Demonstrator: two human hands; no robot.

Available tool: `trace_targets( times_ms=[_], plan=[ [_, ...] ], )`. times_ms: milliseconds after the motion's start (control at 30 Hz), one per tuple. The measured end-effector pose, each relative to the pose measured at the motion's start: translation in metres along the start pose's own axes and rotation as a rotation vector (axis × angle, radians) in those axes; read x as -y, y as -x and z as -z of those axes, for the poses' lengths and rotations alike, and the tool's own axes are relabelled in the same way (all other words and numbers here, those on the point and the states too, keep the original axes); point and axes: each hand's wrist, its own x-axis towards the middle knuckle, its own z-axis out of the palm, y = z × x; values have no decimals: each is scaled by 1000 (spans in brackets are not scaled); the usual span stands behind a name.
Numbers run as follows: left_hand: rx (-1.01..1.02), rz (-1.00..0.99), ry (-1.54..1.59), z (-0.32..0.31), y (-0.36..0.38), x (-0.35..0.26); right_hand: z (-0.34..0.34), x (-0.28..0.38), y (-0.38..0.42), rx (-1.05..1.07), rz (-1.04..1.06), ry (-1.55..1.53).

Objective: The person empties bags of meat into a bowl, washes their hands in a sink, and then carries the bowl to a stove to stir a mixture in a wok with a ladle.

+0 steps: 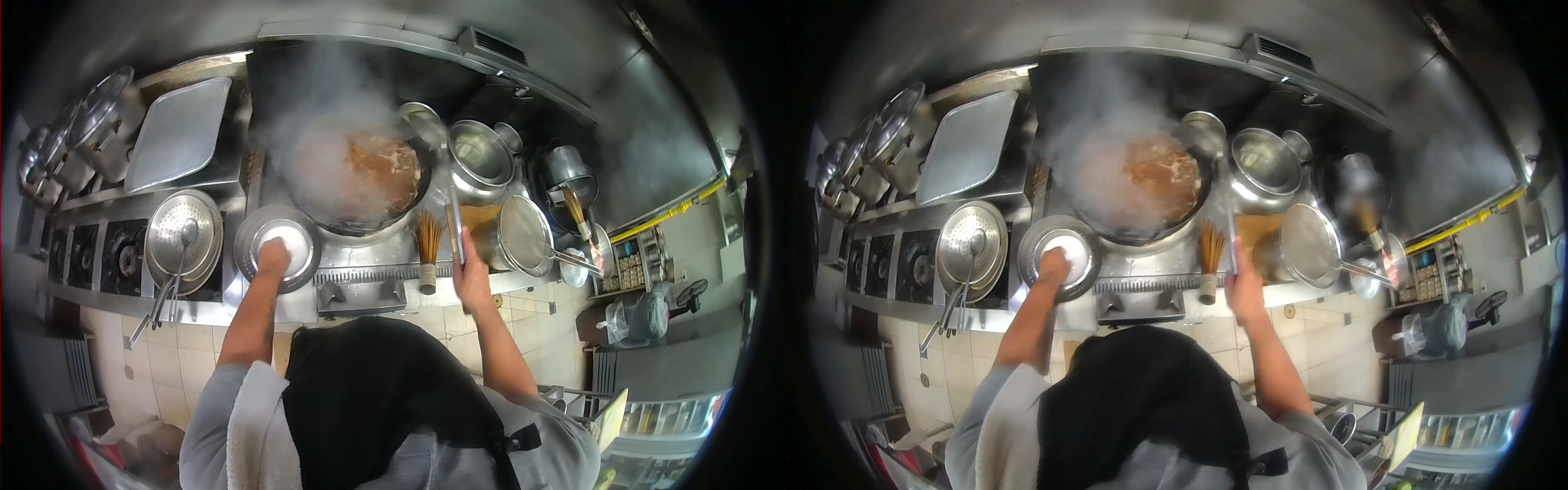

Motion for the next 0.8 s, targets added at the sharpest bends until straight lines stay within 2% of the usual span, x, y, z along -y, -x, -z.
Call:
trace_targets(
  times_ms=[33, 67, 167, 200, 267, 300, 367, 400, 467, 600, 667, 733, 800],
  plan=[
    [-14, -35, 21, 13, 13, -5, 18, 12, -17, 56, -218, 37],
    [-27, -67, 45, 28, 28, -13, 9, -32, -37, -56, -133, 110],
    [26, -39, -7, 35, 35, -25, 2, -107, -102, -141, -239, 306],
    [40, -11, -62, 33, 35, -25, 4, -108, -117, -142, -237, 311],
    [80, 25, -99, 40, 34, -35, 3, -107, -144, -101, -565, -10],
    [80, 48, -147, 46, 35, -40, 2, -120, -158, -101, -560, -7],
    [90, 71, -196, 46, 34, -42, -6, -169, -177, -83, -737, -1178],
    [65, 85, -152, 42, 31, -40, 0, -165, -177, -80, -743, -1174],
    [55, 103, -110, 38, 28, -40, 26, -141, -166, 79, -828, -1777],
    [69, 82, -121, 35, 22, -44, 51, -103, -131, 8, -755, -1676],
    [17, 92, -99, 26, 17, -41, 61, -108, -115, 61, -759, -1675],
    [28, 93, -75, 21, 14, -38, 68, -108, -93, 113, -677, -1590],
    [-25, 70, -54, 8, 5, -30, 74, -103, -67, 87, -694, -1511]
  ],
)
